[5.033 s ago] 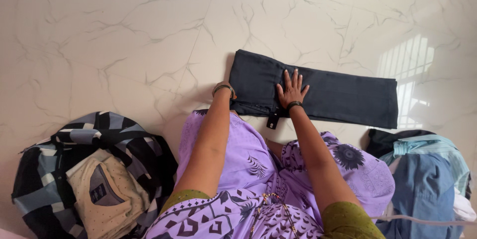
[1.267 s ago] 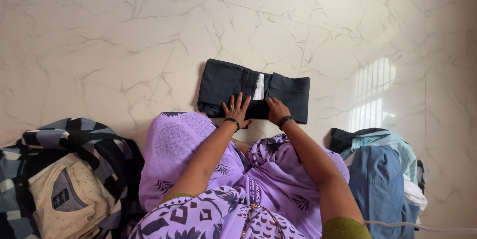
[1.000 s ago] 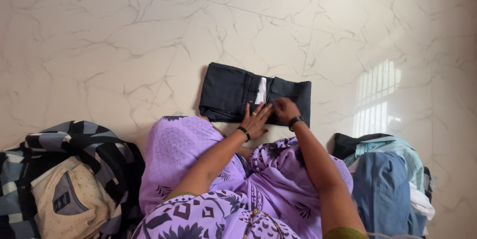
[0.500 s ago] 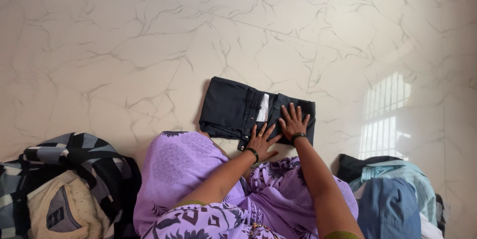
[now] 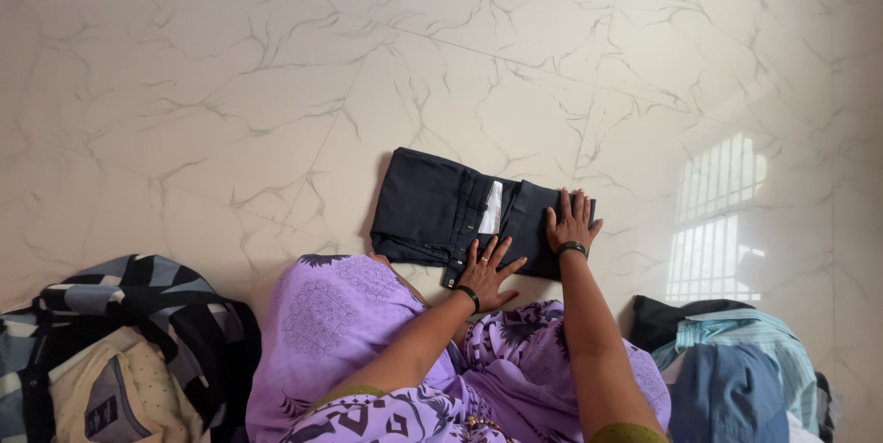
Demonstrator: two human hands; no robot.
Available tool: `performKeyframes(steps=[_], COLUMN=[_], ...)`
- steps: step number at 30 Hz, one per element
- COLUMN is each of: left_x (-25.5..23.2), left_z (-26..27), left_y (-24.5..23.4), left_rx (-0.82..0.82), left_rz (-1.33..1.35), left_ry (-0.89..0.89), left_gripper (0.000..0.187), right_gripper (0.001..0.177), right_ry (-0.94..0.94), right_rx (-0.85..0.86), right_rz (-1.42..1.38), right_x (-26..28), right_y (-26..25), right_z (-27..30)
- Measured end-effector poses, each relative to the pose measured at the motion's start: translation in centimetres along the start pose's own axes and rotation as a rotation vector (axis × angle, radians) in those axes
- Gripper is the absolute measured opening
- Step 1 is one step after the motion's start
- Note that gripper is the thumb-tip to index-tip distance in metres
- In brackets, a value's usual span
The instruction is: The person sits on the floor and folds a pair of dark trousers by hand, smoothing the fabric and folding it into a compact rectangle. They then pick up a light blue shirt, lay it flat, and begin folding it.
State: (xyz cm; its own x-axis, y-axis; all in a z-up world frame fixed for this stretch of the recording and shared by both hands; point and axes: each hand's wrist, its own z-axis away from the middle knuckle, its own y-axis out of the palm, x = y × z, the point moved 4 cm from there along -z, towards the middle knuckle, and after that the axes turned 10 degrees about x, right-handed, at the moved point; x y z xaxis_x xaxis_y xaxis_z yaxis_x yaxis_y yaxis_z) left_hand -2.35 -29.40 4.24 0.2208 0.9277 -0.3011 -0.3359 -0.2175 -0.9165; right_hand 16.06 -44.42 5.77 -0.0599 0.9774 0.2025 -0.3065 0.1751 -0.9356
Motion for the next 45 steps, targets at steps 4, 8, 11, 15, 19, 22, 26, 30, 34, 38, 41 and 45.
performKeyframes(steps=[4,8,11,15,19,22,26,30,34,38,41,45], left_x=[0.2,0.4,0.5,0.8,0.4,0.0,-0.1,-0.1,-0.2,0.1,0.3,0.2], left_z=[0.2,0.1,-0.5,-1.2,-0.1,0.1,0.0,0.2,0.3,0.3,0.4,0.1], left_y=[-0.2,0.2,1.1,1.7,0.4,-1.1,-1.7,-2.2,-2.2,-1.8,-1.5,-1.0], left_rx=[-0.033,-0.032,0.012,0.116,0.082,0.055,0.047,0.088,0.088,0.004,-0.060,0.027], left_rz=[-0.008,-0.002,-0.023,-0.078,-0.022,0.005,0.016,0.026,0.035,0.071,0.147,0.067], left_ry=[0.016,0.014,-0.014,-0.045,-0.028,-0.021,-0.025,-0.023,-0.015,0.007,0.028,0.038], left_gripper=[0.079,0.078,0.077,0.076,0.076,0.078,0.081,0.081,0.082,0.085,0.088,0.085], right_gripper=[0.065,0.070,0.068,0.063,0.064,0.065,0.064,0.065,0.064,0.072,0.062,0.065], right_ry=[0.035,-0.132,-0.347,-0.442,-0.301,-0.161,0.018,0.069,0.218,0.223,-0.106,-0.143], right_rx=[0.003,-0.136,-0.077,0.088,0.009,-0.056,0.028,0.035,0.036,-0.300,-0.407,-0.118], right_rz=[0.070,0.090,0.150,0.152,0.102,0.059,0.020,-0.001,-0.071,-0.053,-0.239,-0.358], right_x=[-0.1,1.5,4.2,6.1,3.2,1.1,-0.1,-1.4,-4.5,-6.6,-2.3,6.6], right_y=[-0.3,0.7,3.2,6.1,5.4,4.3,2.9,1.6,1.5,-0.1,-0.1,1.9], right_z=[0.5,2.8,4.2,5.2,4.0,3.0,1.8,1.0,-1.0,-1.3,-1.4,-0.2])
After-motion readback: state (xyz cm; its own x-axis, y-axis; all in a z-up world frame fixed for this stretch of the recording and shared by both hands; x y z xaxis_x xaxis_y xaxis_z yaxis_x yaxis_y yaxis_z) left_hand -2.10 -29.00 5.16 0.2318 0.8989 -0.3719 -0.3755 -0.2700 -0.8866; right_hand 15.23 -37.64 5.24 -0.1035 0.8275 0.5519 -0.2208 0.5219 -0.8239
